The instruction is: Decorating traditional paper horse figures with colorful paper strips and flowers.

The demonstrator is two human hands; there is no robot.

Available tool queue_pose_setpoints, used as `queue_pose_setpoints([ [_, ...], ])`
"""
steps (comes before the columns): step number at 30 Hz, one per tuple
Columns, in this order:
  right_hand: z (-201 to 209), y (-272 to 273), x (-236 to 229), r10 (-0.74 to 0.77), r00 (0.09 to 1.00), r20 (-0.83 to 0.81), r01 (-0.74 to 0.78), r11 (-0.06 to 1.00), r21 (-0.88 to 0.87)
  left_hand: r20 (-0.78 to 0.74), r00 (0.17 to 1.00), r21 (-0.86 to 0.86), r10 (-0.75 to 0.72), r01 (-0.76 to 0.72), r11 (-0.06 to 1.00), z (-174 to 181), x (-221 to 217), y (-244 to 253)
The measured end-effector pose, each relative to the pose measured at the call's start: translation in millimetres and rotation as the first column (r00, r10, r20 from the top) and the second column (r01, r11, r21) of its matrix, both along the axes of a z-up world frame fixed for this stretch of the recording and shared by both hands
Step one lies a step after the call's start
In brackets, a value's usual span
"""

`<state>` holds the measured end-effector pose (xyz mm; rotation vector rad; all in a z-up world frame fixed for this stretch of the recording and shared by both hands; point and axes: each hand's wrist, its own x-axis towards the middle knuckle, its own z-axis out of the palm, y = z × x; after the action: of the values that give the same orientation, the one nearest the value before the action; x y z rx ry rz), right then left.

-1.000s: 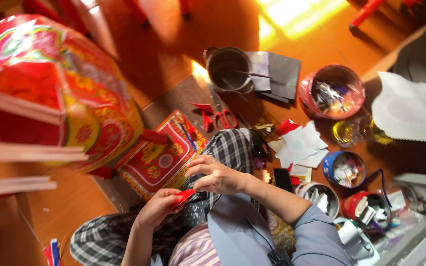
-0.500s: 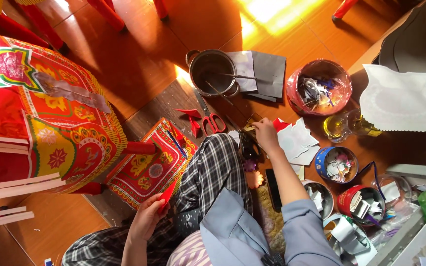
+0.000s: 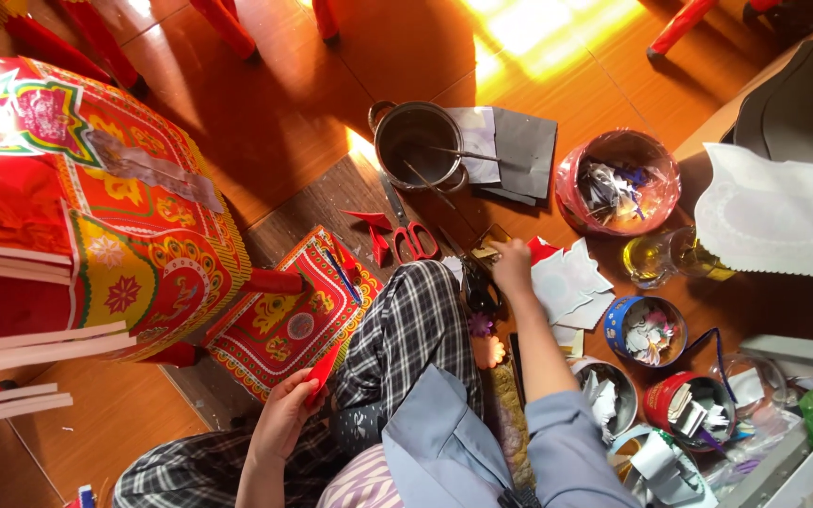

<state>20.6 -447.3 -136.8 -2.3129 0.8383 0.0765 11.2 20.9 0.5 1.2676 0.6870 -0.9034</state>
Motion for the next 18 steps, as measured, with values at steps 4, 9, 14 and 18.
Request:
queue_pose_setpoints([
  [4,2.2,-14.5,-20.5,-0.592,0.801,0.09,0.322,0.552,0.769,0.042,0.999,-0.016,0.01,-0.01,1.0,-0.3,-2.7,-9.1],
  [9,30.7,12.3,-28.3,-0.63,0.77,0.099,0.0,0.155,0.988,0.328,0.931,0.038,-0.16,0.157,0.987,37.5,2.2,-31.8],
  [14,157.4,154.1,-13.2,0.049,0.861,0.506,-0.387,0.708,0.59,0.41,0.91,0.034,-0.058,0.048,0.998,11.5,4.0,-37.3],
  [18,174.3,211.7,-21.0,0.795,0.526,0.302,-0.796,0.585,-0.154,0.507,0.861,-0.025,0.05,-0.044,0.999,18.8,9.2,-40.9],
])
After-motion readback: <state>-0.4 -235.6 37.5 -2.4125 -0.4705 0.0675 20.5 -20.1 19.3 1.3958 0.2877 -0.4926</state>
